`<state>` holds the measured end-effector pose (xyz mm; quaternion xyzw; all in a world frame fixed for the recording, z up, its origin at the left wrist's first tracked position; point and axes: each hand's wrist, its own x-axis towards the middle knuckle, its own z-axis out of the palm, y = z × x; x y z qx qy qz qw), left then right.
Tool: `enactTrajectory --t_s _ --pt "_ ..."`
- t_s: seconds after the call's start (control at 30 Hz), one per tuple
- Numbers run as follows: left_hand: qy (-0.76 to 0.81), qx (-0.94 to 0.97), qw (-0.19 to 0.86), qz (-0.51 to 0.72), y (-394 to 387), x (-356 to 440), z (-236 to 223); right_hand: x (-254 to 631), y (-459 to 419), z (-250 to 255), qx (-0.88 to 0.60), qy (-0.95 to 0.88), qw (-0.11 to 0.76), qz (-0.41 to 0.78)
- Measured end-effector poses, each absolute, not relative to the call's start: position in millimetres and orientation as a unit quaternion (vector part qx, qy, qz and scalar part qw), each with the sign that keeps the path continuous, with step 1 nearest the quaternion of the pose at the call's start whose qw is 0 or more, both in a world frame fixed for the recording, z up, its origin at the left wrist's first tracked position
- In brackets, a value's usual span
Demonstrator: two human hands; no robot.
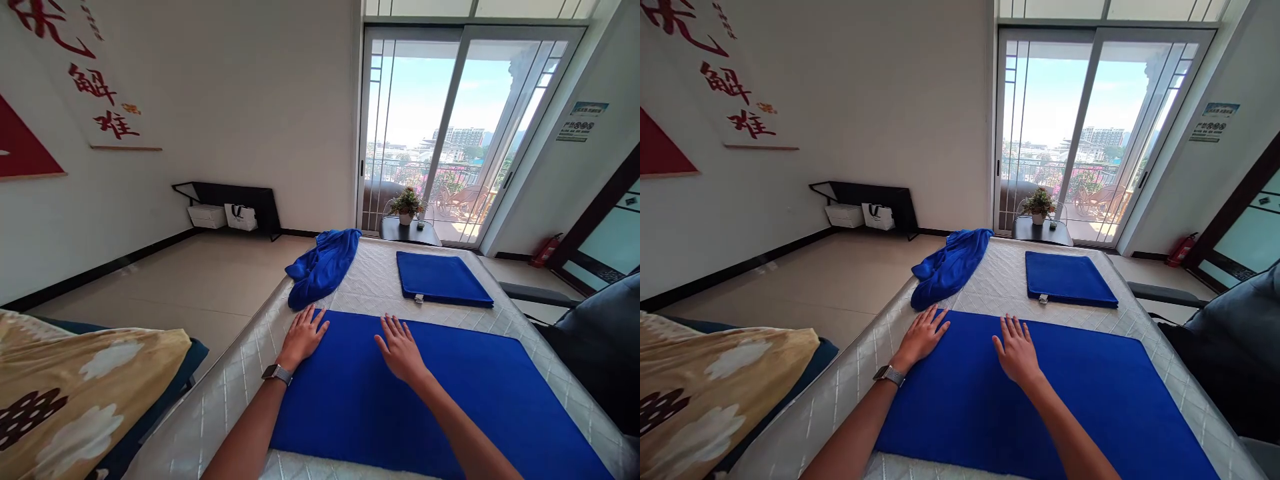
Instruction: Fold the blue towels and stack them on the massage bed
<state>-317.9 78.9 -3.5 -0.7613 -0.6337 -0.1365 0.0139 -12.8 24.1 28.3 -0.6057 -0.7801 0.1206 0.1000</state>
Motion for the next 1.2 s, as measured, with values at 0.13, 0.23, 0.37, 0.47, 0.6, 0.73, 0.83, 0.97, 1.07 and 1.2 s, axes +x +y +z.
enactTrajectory --t_s 0.13,0.23,0.37,0.47,0.6,0.73,0.83,0.97,1.07,1.2 --pt "-0.631 -0.764 0.025 -0.131 80 -320 -6 -20 28 21 -0.592 -0.788 0.08 0.149" --pt "-0.63 -0.766 0.023 -0.125 81 -321 -7 36 26 7 -0.616 -0.775 0.071 0.121" --pt "-0.628 -0.769 0.023 -0.12 84 -323 -9 159 16 -15 -0.704 -0.706 0.046 0.061" --pt "-0.627 -0.769 0.02 -0.125 85 -323 -9 249 7 -33 -0.758 -0.652 0.028 0.017" --pt "-0.633 -0.764 0.01 -0.126 85 -323 -7 314 1 -53 -0.791 -0.61 0.046 -0.003" --pt "-0.636 -0.763 0.013 -0.116 84 -321 -4 319 1 -60 -0.797 -0.6 0.065 -0.003" --pt "-0.635 -0.763 0.017 -0.122 83 -320 -4 316 1 -56 -0.798 -0.599 0.067 -0.002" --pt "-0.632 -0.765 0.024 -0.118 82 -319 -3 305 -3 -43 -0.801 -0.595 0.063 -0.021" --pt "-0.634 -0.764 0.029 -0.112 80 -318 -2 266 -8 -24 -0.786 -0.611 0.082 -0.038" --pt "-0.635 -0.762 0.023 -0.121 79 -317 -3 158 -17 10 -0.731 -0.672 0.12 -0.002"
